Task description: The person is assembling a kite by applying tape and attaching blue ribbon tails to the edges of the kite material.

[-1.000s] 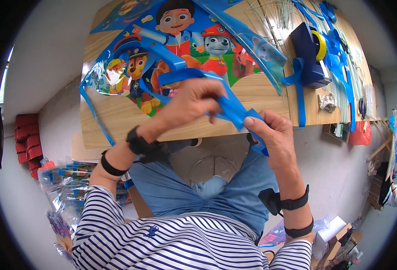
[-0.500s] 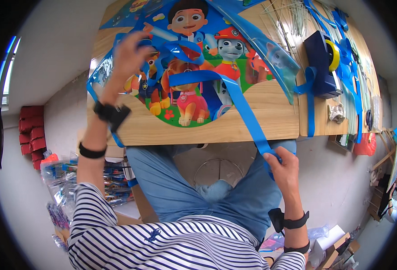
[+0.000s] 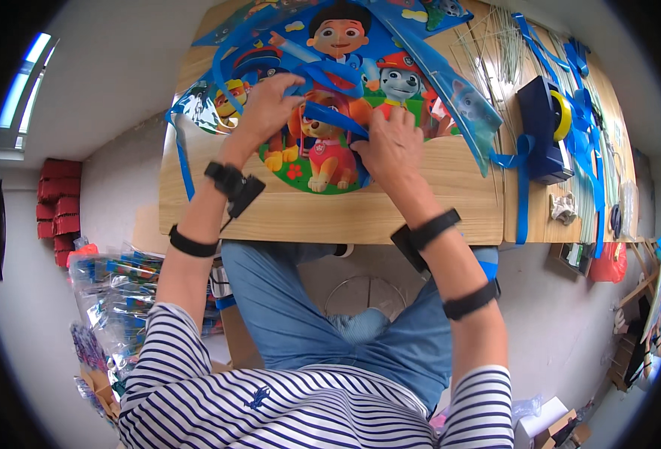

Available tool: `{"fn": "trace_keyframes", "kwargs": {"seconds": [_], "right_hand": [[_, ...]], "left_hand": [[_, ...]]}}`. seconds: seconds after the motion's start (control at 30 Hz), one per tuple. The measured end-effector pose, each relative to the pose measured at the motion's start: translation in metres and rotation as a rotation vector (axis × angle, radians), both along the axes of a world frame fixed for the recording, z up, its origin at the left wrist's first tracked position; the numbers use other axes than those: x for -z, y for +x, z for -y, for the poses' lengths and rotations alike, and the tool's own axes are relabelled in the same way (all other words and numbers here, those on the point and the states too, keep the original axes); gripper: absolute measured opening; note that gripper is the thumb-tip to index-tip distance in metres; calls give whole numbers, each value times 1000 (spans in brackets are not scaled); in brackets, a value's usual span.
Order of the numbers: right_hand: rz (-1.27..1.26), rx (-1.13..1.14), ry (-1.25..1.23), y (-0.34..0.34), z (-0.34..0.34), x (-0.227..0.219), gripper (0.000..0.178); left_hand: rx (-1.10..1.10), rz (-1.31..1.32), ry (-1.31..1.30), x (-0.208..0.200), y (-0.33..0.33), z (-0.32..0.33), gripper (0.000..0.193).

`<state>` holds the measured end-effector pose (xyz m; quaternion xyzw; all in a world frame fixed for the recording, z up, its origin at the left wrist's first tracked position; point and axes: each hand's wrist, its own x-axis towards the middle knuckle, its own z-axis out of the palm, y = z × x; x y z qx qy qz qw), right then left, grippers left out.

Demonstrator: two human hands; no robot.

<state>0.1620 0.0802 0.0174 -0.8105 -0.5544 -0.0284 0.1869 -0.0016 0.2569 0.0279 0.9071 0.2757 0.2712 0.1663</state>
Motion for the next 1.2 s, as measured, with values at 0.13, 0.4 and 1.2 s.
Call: {"fn": "trace_keyframes", "kwargs": {"seconds": [0.13, 0.4, 1.2], "right_hand": [[20, -49, 192, 6, -15, 30, 27], [-1471, 12, 78, -61, 99, -28, 16], [-1536, -12, 9, -101, 171, -75, 16]], "left_hand": [[-83, 80, -422, -7, -21, 69, 26], [-59, 916, -1658, -8, -35, 181, 33], [-114, 858, -1347, -46, -69, 227, 28]]}}
